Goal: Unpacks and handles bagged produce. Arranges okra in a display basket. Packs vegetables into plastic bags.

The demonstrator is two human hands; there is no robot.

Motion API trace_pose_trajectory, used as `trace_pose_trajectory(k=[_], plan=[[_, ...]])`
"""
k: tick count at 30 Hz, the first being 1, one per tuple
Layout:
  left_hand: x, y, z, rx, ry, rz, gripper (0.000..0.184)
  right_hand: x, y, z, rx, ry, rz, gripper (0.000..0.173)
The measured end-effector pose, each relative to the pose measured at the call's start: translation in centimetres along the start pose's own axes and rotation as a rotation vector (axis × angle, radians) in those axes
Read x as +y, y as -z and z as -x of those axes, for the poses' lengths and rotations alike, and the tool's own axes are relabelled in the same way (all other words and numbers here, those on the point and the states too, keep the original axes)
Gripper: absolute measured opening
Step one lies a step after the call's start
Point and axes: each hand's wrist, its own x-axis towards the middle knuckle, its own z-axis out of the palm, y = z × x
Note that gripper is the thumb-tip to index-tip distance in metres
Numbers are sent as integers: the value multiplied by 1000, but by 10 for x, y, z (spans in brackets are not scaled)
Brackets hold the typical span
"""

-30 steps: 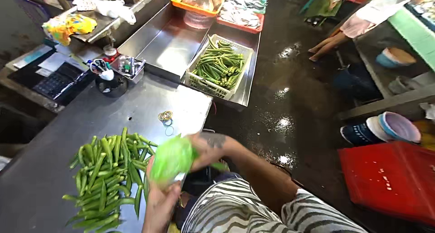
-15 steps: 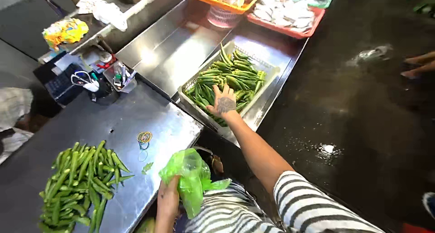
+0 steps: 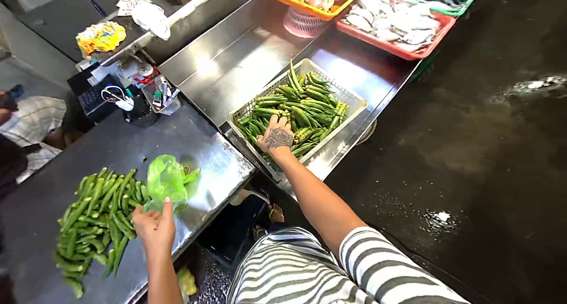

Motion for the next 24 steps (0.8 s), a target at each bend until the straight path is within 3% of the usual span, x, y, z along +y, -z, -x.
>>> trace_pose_trajectory(k=[3, 6, 9, 11, 14, 18, 21, 24], plan=[[-18, -6, 23, 72, -92, -77, 85, -3, 10, -1, -119, -34, 40, 75], [-29, -25, 33, 141, -148, -41, 73, -2, 11, -6, -224, 125, 127, 64], [-15, -50, 42, 81, -248, 50, 65, -3, 16, -9, -295, 241, 243, 63], [6, -65, 44, -38, -345, 106, 60, 8, 18, -16, -332, 275, 216, 68], [43, -93, 40, -219, -565, 90, 48, 42, 27, -29, -291, 288, -124, 68], [106, -145, 27, -421, -784, -56, 40, 100, 85, -57, -242, 262, -535, 60], [165, -210, 14, -487, -841, -266, 45, 147, 132, -99, -73, 202, -436, 61], [213, -279, 1, -524, -921, -574, 78, 184, 156, -138, 9, 103, -224, 62]])
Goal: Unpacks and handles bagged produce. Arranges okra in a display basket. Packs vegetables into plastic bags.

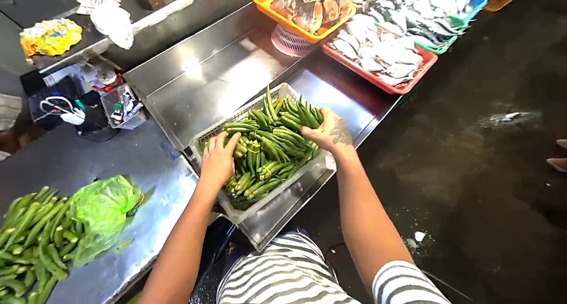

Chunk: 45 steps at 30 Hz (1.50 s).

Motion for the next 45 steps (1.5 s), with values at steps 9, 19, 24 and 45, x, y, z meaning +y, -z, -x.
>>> trace_pose_trajectory(k=[9, 19, 24, 45], plan=[[30, 71, -63, -134, 1, 106, 37, 76, -21, -41, -105, 147, 81, 62], [123, -7, -216, -5, 65, 437, 56, 93, -10, -27, -33, 273, 166, 48], [109, 8, -180, 121, 217, 42, 41, 87, -10, -25, 12, 409, -23, 37], [2, -13, -71, -23, 174, -169, 54, -27, -33, -71, -208, 470, -111, 39]])
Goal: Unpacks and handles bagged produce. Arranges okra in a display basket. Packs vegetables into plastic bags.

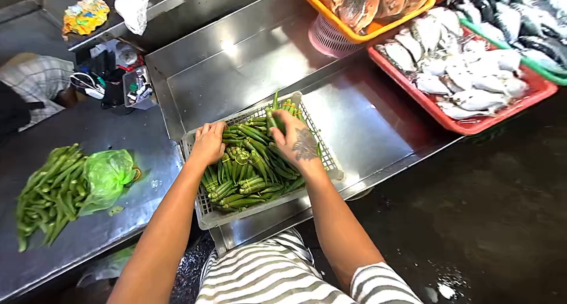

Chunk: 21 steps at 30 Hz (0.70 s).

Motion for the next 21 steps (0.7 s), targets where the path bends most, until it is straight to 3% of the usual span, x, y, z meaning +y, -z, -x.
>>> trace_pose_trajectory(k=[2, 4, 7, 10, 12, 17, 21], plan=[[3, 8, -4, 18, 13, 83, 52, 21, 12, 5, 179, -12, 20, 44], [19, 24, -18, 56, 13, 256, 55, 45, 15, 5, 247, -57, 95, 50], [73, 53, -49, 118, -45, 544, 56, 65, 13, 2, 88, -142, 191, 63], [129, 61, -83, 146, -56, 698, 65, 68, 5, 3, 60, -182, 207, 55], [152, 46, -105, 123, 10, 698, 68, 71, 6, 10, 85, -184, 133, 49], [175, 9, -131, -116, 255, 392, 57, 85, 26, 42, 246, -167, -73, 39], [177, 7, -130, -141, 226, 302, 56, 101, 41, 73, 332, -207, -140, 36]])
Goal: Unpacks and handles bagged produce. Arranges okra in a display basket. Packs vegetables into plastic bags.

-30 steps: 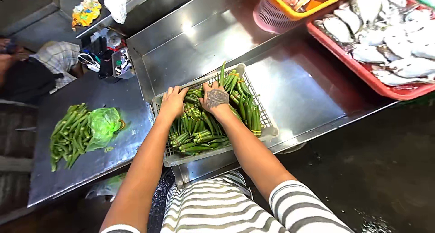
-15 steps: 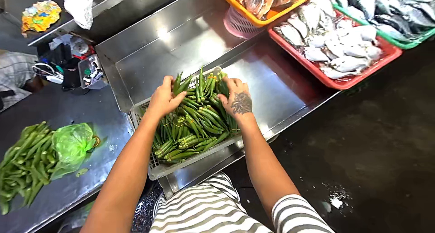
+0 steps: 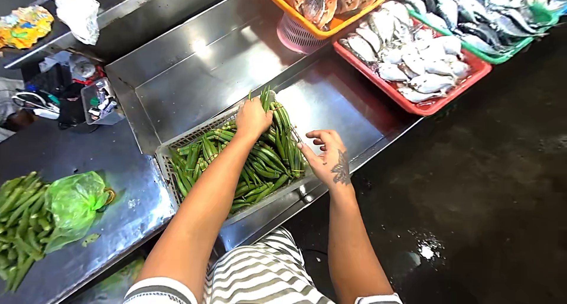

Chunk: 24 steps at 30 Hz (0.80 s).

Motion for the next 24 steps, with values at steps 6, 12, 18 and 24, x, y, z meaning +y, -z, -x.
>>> trace_pose_trajectory(k=[6, 12, 18, 24], plan=[[-42, 28, 26, -157, -201, 74, 65, -12, 3, 21, -88, 50, -35, 33], [-128, 42, 109, -267, -263, -67, 98, -61, -79, 45, -441, 96, 315, 78], [-146, -1, 140, -45, -192, -195, 91, -79, -99, 28, -583, 9, 569, 129], [-137, -30, 170, 166, -231, -175, 80, -70, -90, 15, -657, -43, 538, 121]])
